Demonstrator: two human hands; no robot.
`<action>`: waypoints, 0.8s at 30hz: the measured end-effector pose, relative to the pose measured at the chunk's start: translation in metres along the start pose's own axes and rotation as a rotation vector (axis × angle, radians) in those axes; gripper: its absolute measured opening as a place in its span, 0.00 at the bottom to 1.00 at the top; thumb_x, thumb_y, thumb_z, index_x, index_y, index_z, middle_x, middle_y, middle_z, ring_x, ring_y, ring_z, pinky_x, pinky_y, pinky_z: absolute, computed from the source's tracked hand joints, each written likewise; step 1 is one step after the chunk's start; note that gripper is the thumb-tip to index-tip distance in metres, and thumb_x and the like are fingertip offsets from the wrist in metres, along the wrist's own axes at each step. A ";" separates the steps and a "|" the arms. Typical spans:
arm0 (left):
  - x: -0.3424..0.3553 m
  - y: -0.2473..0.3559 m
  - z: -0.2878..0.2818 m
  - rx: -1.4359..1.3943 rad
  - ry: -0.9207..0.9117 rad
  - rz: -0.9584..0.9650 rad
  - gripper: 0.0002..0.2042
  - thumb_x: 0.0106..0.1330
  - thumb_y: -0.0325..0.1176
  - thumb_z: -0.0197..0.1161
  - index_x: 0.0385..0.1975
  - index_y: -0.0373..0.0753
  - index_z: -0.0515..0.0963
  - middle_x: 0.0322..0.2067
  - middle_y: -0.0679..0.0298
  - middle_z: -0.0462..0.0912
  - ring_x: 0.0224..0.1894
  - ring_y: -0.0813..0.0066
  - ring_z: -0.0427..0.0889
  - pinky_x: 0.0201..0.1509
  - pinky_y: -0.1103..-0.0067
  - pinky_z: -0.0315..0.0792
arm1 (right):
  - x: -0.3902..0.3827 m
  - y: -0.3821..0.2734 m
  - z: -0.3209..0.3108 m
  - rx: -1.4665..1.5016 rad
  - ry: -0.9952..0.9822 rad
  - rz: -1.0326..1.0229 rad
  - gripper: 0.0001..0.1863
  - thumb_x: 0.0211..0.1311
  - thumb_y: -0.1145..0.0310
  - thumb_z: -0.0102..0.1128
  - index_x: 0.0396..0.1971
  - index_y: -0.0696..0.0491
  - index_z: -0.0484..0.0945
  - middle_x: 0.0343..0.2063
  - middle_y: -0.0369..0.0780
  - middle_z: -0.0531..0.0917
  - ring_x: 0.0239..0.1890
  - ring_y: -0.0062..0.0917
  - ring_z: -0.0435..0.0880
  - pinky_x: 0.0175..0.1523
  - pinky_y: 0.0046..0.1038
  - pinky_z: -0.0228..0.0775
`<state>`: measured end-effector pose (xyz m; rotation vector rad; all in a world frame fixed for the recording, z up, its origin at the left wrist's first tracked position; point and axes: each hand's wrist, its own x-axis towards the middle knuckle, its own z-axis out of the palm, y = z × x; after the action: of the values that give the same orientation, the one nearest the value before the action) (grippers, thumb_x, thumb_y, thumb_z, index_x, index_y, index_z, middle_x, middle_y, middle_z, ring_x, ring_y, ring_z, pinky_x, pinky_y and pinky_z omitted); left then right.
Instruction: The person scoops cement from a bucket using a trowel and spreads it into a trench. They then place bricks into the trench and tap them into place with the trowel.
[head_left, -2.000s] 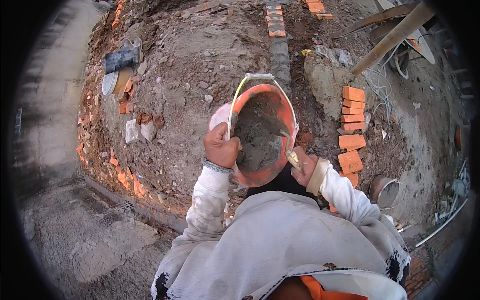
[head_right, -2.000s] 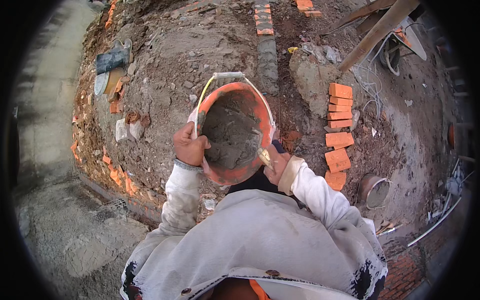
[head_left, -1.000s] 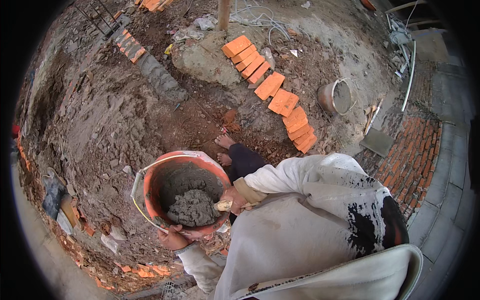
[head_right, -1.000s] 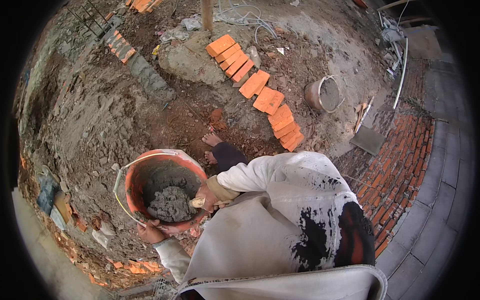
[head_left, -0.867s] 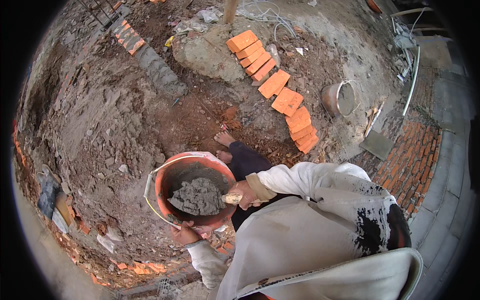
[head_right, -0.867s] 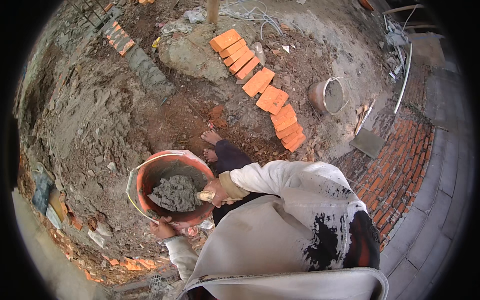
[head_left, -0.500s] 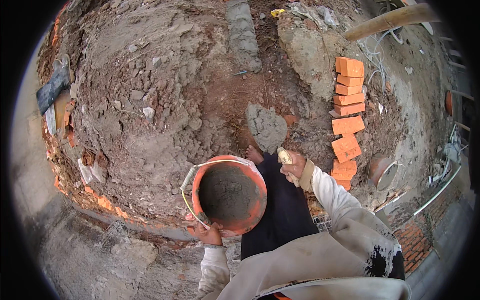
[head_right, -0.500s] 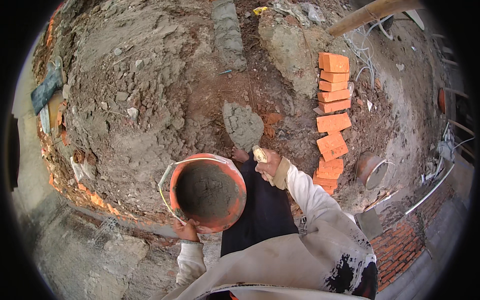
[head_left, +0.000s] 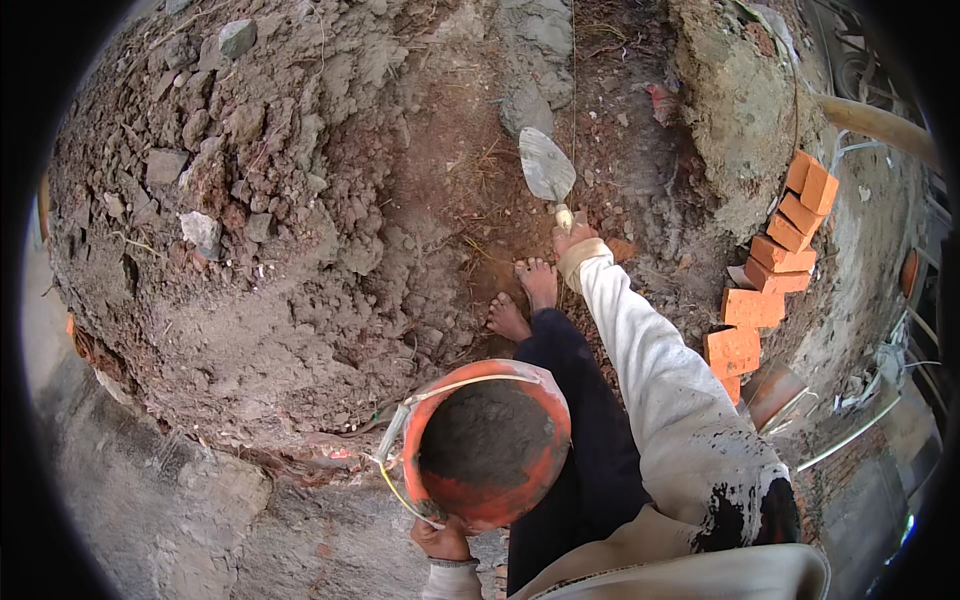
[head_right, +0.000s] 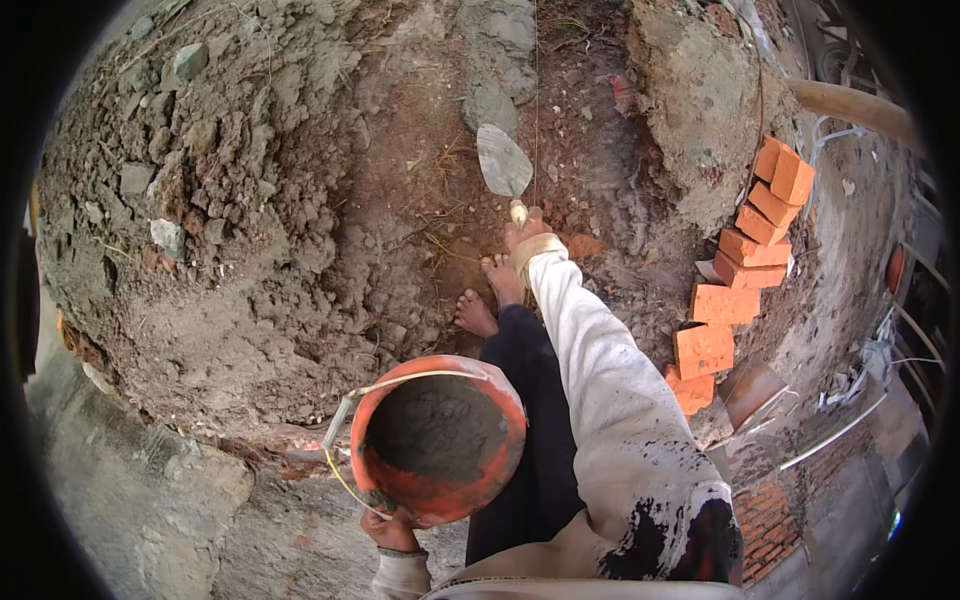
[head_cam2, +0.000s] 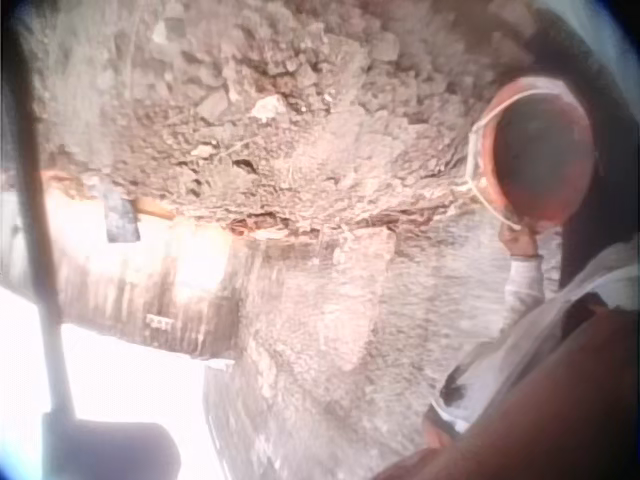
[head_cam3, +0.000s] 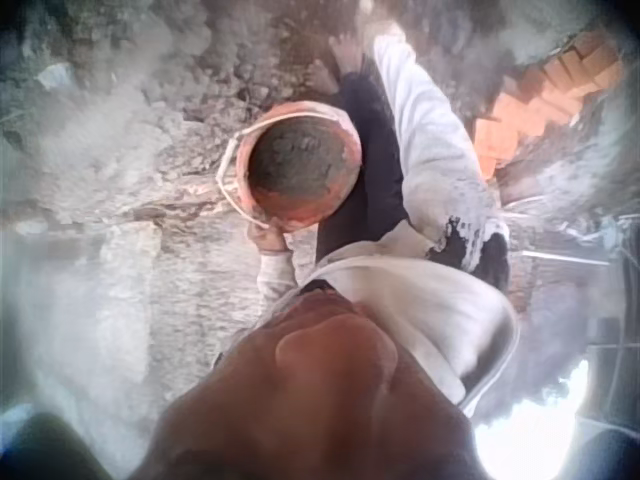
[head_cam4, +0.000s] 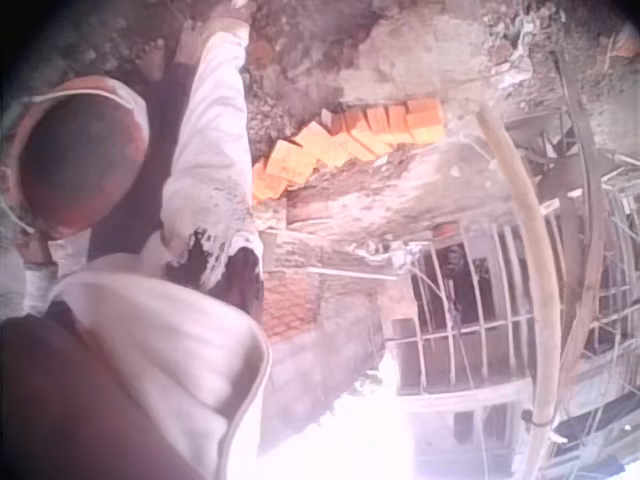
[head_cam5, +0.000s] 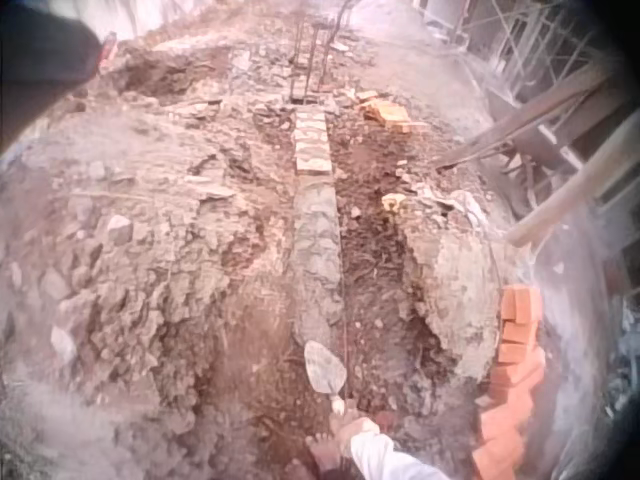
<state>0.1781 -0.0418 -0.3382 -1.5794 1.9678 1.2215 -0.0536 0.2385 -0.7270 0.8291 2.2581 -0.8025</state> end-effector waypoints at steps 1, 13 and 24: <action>0.003 -0.002 0.004 0.021 0.002 -0.010 0.07 0.44 0.14 0.53 0.18 0.36 0.70 0.17 0.66 0.76 0.19 0.80 0.75 0.22 0.81 0.70 | 0.003 -0.016 -0.006 -0.035 0.005 -0.023 0.25 0.53 0.57 0.60 0.48 0.52 0.66 0.33 0.53 0.81 0.38 0.51 0.82 0.43 0.46 0.72; 0.029 -0.014 0.048 0.006 0.077 0.006 0.08 0.38 0.16 0.57 0.18 0.37 0.70 0.19 0.62 0.75 0.19 0.73 0.75 0.20 0.75 0.74 | 0.145 -0.037 0.017 -0.272 -0.004 0.076 0.22 0.63 0.54 0.55 0.47 0.56 0.67 0.39 0.54 0.82 0.43 0.48 0.82 0.48 0.45 0.71; 0.033 -0.016 0.048 0.084 0.100 -0.044 0.10 0.34 0.16 0.58 0.15 0.38 0.69 0.18 0.63 0.76 0.21 0.73 0.75 0.22 0.74 0.73 | 0.134 -0.088 0.029 -0.194 0.061 -0.004 0.23 0.62 0.53 0.53 0.46 0.58 0.67 0.36 0.56 0.82 0.41 0.53 0.82 0.47 0.48 0.73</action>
<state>0.1706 -0.0250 -0.3955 -1.6612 2.0059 1.0476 -0.1906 0.2104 -0.8097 0.7675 2.3476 -0.5556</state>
